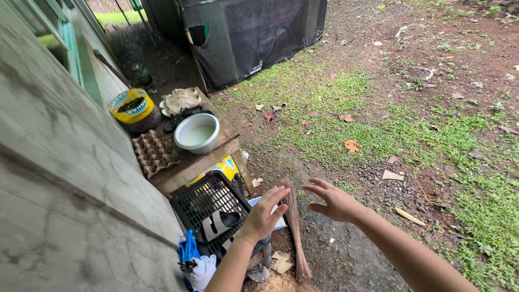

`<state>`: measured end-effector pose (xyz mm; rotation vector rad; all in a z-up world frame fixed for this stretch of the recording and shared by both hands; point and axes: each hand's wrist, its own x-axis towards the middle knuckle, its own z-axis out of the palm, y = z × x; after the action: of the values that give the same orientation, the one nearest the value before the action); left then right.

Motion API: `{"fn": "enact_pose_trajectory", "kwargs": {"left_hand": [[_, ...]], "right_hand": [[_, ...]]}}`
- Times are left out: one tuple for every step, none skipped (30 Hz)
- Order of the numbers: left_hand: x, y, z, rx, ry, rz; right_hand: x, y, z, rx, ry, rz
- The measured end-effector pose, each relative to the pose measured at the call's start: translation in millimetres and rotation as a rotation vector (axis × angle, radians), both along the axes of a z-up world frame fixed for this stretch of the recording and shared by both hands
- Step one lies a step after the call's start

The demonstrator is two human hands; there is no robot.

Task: The person sweeps leaves and debris from a dirt ground using a handheld broom and gathers them into a dustpan.

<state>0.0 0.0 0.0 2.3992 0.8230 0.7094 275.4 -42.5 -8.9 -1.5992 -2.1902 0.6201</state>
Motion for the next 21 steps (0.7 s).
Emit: {"fn": "enact_pose_trajectory", "kwargs": {"left_hand": [[1.0,2.6,1.1,-0.024,-0.01,0.012],[3.0,4.3,1.5,-0.049,-0.02,0.025],[4.2,4.8,1.0,-0.074,-0.026,0.037],[6.9,3.7,-0.6,-0.084,-0.021,0.055],[12.5,5.0,-1.7,-0.087,-0.019,0.071],[18.5,7.1,-3.0,-0.091,-0.016,0.087],[25.1,9.4,-5.5,-0.082,-0.017,0.092],[32.1,11.6,-8.5,-0.072,-0.017,0.097],[39.3,11.9,-12.6,-0.067,-0.017,0.104],[47.5,12.9,-16.9,-0.075,-0.024,0.114],[57.4,16.7,-20.4,-0.077,-0.031,0.125],[67.7,19.6,-24.1,-0.08,-0.039,0.136],[77.5,22.5,-27.7,-0.092,-0.046,0.148],[87.9,25.1,-31.4,-0.104,-0.054,0.16],[98.6,28.2,-35.0,-0.115,-0.061,0.174],[110.1,30.6,-39.3,-0.12,-0.06,0.189],[121.7,33.0,-44.0,-0.122,-0.061,0.209],[133.6,35.4,-49.4,-0.125,-0.061,0.229],[146.1,38.9,-55.6,-0.119,-0.072,0.256],[158.1,43.5,-62.0,-0.113,-0.082,0.283],[168.7,44.8,-69.5,-0.111,-0.092,0.313]], "right_hand": [[0.6,4.5,-0.6,-0.027,-0.004,-0.006],[1.6,8.4,-1.9,-0.055,-0.009,-0.011],[2.3,11.2,-4.8,-0.082,-0.01,-0.017],[3.8,13.6,-8.4,-0.058,0.002,0.001],[6.9,18.5,-11.0,-0.028,0.012,0.017],[10.9,22.4,-14.0,0.003,0.023,0.033],[15.5,25.3,-17.5,0.004,0.028,0.039],[19.4,28.8,-21.0,0.004,0.033,0.045],[23.9,30.8,-24.9,0.001,0.039,0.053],[29.4,33.1,-28.4,-0.004,0.048,0.061],[36.4,37.9,-31.0,-0.003,0.057,0.071],[44.7,41.8,-33.7,-0.002,0.066,0.08],[53.1,46.3,-36.6,-0.009,0.078,0.082],[62.0,50.2,-40.1,-0.015,0.089,0.084],[71.7,55.0,-43.9,-0.02,0.102,0.088],[82.4,58.9,-48.2,-0.028,0.104,0.103],[93.6,64.4,-52.4,-0.035,0.105,0.124],[105.6,70.0,-56.9,-0.041,0.106,0.145],[118.9,78.0,-61.1,-0.051,0.1,0.168],[132.0,86.6,-65.7,-0.06,0.094,0.191],[144.4,93.2,-71.1,-0.075,0.089,0.217]]}}
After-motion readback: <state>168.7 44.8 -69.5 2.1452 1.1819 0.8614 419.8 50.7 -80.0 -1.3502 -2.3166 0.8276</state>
